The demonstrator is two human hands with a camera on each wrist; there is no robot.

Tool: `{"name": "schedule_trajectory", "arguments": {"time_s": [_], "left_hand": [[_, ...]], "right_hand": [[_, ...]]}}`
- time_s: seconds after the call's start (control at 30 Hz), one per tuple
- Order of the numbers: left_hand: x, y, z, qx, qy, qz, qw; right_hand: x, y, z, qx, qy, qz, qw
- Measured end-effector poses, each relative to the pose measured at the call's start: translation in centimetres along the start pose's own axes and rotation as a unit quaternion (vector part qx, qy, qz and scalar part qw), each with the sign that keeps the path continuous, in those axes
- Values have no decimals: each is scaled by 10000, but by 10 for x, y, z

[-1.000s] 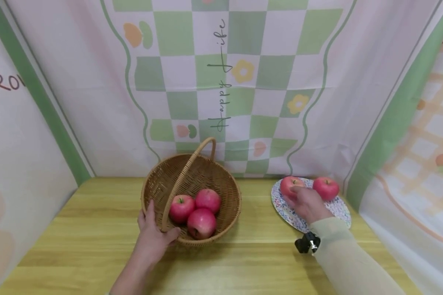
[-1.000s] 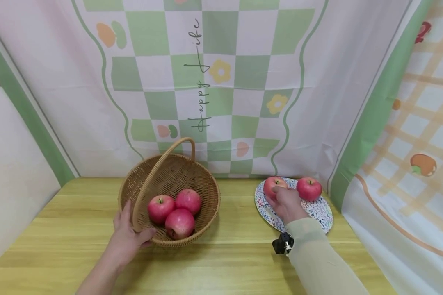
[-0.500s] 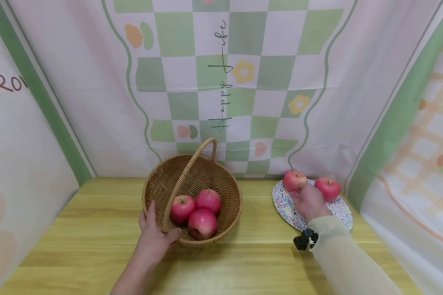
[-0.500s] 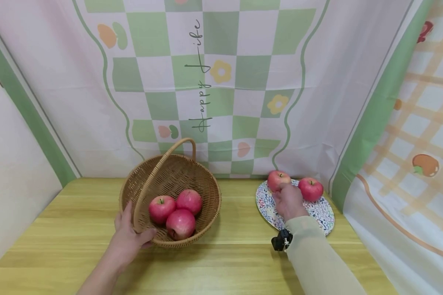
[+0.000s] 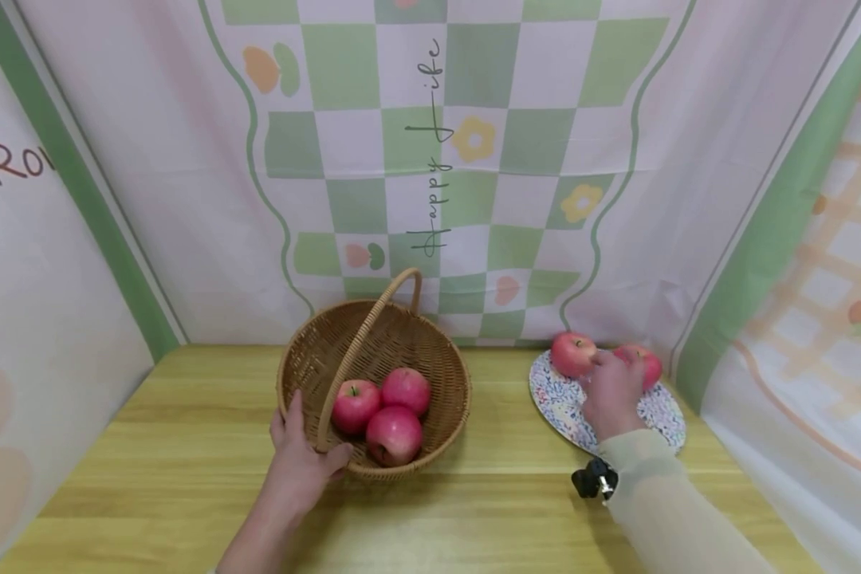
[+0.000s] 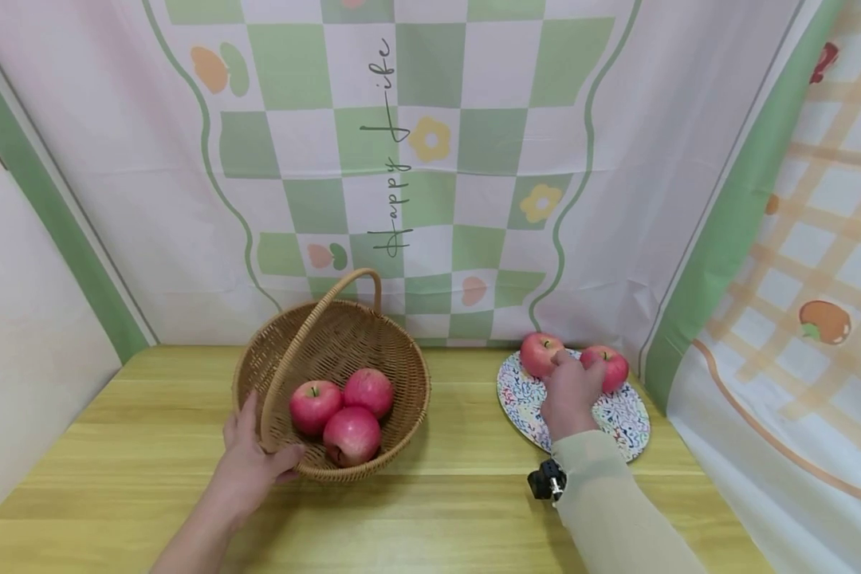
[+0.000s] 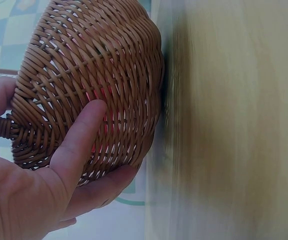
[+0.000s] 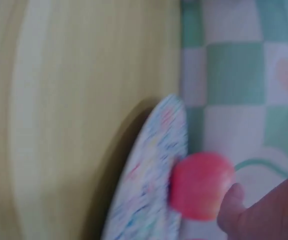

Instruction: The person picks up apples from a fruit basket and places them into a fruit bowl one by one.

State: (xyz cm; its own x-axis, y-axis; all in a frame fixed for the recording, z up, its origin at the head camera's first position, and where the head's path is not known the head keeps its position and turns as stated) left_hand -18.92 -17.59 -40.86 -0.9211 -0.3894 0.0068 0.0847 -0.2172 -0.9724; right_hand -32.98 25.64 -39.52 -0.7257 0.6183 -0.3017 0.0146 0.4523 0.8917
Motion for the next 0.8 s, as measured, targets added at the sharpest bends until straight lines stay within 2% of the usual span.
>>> {"name": "schedule_trajectory", "arguments": {"time_s": [0.03,0.1,0.23,0.33,0.4,0.47,0.57,0.63,0.7,0.8], "left_hand": [[0,0,0,-15,3,8,10000],[0,0,1,-28,8,-8,10000],[0,1,0,-47,25,-39,10000],[0,1,0,-21,44,-55,10000],[1,1,-1,8,51,-69,10000],[1,1,-1,40,43,-82,9999],[1,0,-1,25,26,-82,10000],[1,1,-1,24,17,-70,10000],[1,1,0,95,-1,-87,9999],[1,1,1,273,-25,-139,9995]], "right_hand": [[-4,3,-3,127,-97,226,9996],[-14,8,-11,387,24,380,9985],[-35,13,-26,505,405,67,9979],[-52,12,-34,478,939,-222,9942],[-66,11,-39,324,1568,-179,9869],[-81,10,-46,-217,2391,414,9699],[-106,5,-55,-686,3343,1169,9327],[-122,1,-60,-1145,3732,1784,9032],[-137,-5,-64,-1340,4071,1955,8821],[-158,-13,-69,-1866,4502,2680,8311]]}}
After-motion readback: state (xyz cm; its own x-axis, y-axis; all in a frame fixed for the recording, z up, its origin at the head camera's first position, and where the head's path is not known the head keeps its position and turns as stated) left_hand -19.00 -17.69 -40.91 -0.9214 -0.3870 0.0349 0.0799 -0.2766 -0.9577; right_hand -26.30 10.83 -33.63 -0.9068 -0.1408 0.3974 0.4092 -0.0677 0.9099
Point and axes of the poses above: each hand's wrist, its own x-axis towards the middle knuckle, its own z-axis out of the back of the hand, y = z × x, the point moved 4 cm from there along x, towards the middle knuckle, and after that the axes turned 13 degrees about -y, right-handed, at the moved point
